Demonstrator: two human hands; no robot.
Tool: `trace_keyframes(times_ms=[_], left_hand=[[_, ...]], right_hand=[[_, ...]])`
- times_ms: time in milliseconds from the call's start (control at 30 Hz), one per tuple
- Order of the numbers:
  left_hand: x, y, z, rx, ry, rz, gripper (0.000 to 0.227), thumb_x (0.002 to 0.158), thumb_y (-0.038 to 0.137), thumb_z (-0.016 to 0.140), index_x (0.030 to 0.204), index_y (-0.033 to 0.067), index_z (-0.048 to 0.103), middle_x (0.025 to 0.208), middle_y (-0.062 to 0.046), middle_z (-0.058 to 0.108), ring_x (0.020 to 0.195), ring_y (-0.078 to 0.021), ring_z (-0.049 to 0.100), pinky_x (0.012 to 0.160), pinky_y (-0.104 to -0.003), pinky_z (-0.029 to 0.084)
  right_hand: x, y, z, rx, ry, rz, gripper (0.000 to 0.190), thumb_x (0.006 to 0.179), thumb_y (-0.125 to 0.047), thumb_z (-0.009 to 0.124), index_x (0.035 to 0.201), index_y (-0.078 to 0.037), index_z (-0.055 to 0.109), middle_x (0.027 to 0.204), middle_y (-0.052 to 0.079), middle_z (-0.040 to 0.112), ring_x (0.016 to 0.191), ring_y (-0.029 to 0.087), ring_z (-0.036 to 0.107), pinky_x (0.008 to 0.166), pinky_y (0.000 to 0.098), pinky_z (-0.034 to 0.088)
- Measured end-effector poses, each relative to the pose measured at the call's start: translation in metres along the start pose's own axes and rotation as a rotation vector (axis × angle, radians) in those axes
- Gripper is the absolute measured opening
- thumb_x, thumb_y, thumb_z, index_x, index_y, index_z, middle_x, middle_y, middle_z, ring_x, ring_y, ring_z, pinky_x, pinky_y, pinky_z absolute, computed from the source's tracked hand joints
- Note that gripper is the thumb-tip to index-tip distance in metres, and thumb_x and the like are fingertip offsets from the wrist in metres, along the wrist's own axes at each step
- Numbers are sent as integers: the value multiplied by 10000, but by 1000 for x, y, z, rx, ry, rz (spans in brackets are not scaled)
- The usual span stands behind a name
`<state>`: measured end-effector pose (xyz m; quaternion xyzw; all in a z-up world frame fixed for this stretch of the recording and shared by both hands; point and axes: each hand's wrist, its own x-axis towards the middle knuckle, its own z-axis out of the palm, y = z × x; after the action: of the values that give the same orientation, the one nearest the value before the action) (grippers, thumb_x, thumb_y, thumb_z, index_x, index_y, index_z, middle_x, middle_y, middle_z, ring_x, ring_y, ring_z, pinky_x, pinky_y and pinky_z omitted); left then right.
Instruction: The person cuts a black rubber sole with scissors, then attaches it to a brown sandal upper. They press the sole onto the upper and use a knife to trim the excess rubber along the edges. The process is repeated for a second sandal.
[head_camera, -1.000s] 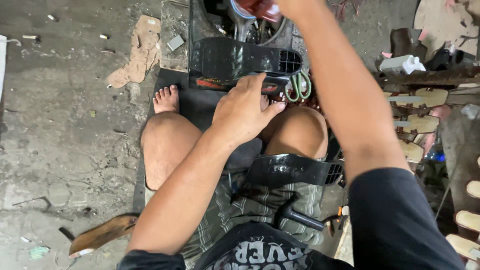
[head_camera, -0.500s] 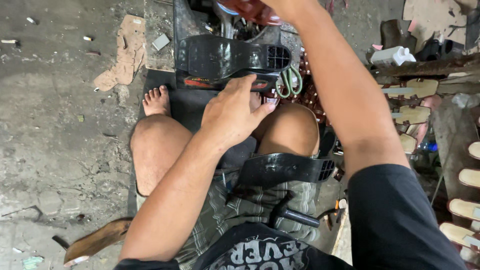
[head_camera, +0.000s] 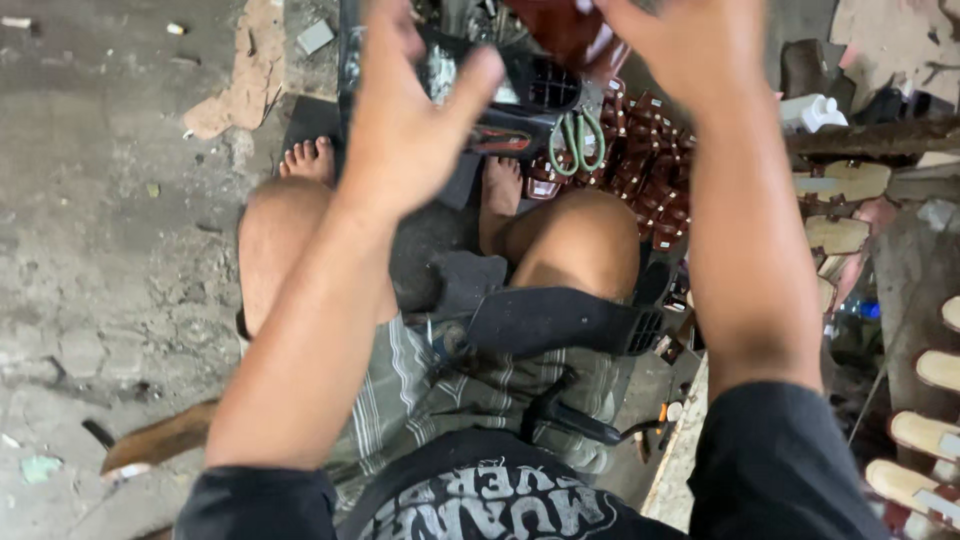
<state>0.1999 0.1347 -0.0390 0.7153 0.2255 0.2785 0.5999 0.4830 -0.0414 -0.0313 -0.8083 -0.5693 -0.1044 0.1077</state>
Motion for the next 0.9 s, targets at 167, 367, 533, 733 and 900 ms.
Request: trace_keyframes(times_ms=[167,367,533,733,900], left_hand=[[-25,44,-32,-688,-231,162,587,1042,262,793,1456,-6,473,1340,-117,569,1221,-158,544,1074,-322,444],[-105,79,-31,-531,-400,-74,403,1011,126,802,1304,-17,565,1180,-74,713,1075,-115,690,977,-278,604],[-137,65,-12,-491,-353,-372,412,935,117,777,1268,-16,575,1195,-93,740,1068,-126,712,965,-298,613],[-170,45,-1,-510,-260,-410,359,997,80,733,1322,-50,651,1232,-111,754,1048,-143,710,949,-318,606],[-178,53,0,-435,-258,-314,411,1013,89,695,1394,2,569,1273,-100,720,1130,-124,692,995,-290,595]], right_hand=[[-93,-110,-98,955,-77,267,250,947,-91,844,1128,23,714,1013,28,729,893,100,679,789,242,567],[-176,-191,-132,651,-397,704,306,928,-134,691,1211,-18,697,682,72,728,578,120,701,550,264,552],[-246,-197,-118,550,-332,922,358,948,-147,686,1260,11,607,681,130,723,565,135,695,549,288,562],[-292,-171,-114,625,334,742,120,1178,-69,530,1100,1,588,1027,98,631,771,135,671,677,249,596],[-278,-154,-162,1250,773,571,649,937,148,554,1519,-97,402,1377,217,630,847,230,728,733,291,640]])
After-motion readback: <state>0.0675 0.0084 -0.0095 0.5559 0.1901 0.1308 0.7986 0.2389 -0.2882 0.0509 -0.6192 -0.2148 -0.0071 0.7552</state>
